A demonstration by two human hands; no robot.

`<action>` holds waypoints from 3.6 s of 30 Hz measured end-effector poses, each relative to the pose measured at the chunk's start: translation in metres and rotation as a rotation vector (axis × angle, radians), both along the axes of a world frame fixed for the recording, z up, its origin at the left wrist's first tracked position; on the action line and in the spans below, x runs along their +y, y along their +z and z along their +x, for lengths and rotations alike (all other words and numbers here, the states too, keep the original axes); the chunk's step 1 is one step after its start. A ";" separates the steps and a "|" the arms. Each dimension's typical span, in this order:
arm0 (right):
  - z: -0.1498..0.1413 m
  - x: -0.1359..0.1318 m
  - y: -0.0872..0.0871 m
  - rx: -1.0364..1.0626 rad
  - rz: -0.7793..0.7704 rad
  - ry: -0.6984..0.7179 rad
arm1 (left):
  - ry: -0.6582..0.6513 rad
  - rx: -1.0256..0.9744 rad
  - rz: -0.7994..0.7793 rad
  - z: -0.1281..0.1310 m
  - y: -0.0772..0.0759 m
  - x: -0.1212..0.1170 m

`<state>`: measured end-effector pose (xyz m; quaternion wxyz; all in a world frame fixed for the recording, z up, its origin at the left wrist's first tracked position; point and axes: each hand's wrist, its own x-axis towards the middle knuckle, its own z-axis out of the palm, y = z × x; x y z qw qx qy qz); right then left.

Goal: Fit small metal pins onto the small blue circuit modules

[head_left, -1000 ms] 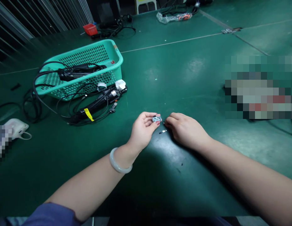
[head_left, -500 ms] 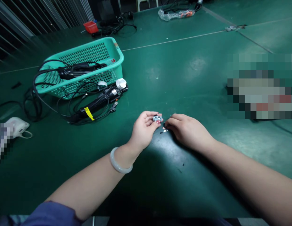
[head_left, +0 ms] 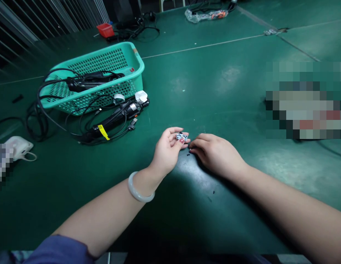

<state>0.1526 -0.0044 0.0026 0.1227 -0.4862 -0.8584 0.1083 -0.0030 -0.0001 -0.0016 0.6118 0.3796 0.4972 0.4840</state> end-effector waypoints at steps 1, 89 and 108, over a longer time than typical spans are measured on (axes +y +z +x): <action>-0.001 -0.001 0.001 -0.007 -0.002 -0.003 | 0.000 0.000 -0.002 0.000 0.000 0.000; 0.022 0.004 0.011 0.297 -0.031 -0.061 | -0.114 -0.288 -0.138 -0.002 0.001 -0.003; 0.013 -0.005 0.014 0.493 0.281 -0.160 | -0.132 -0.253 -0.099 0.001 0.000 -0.006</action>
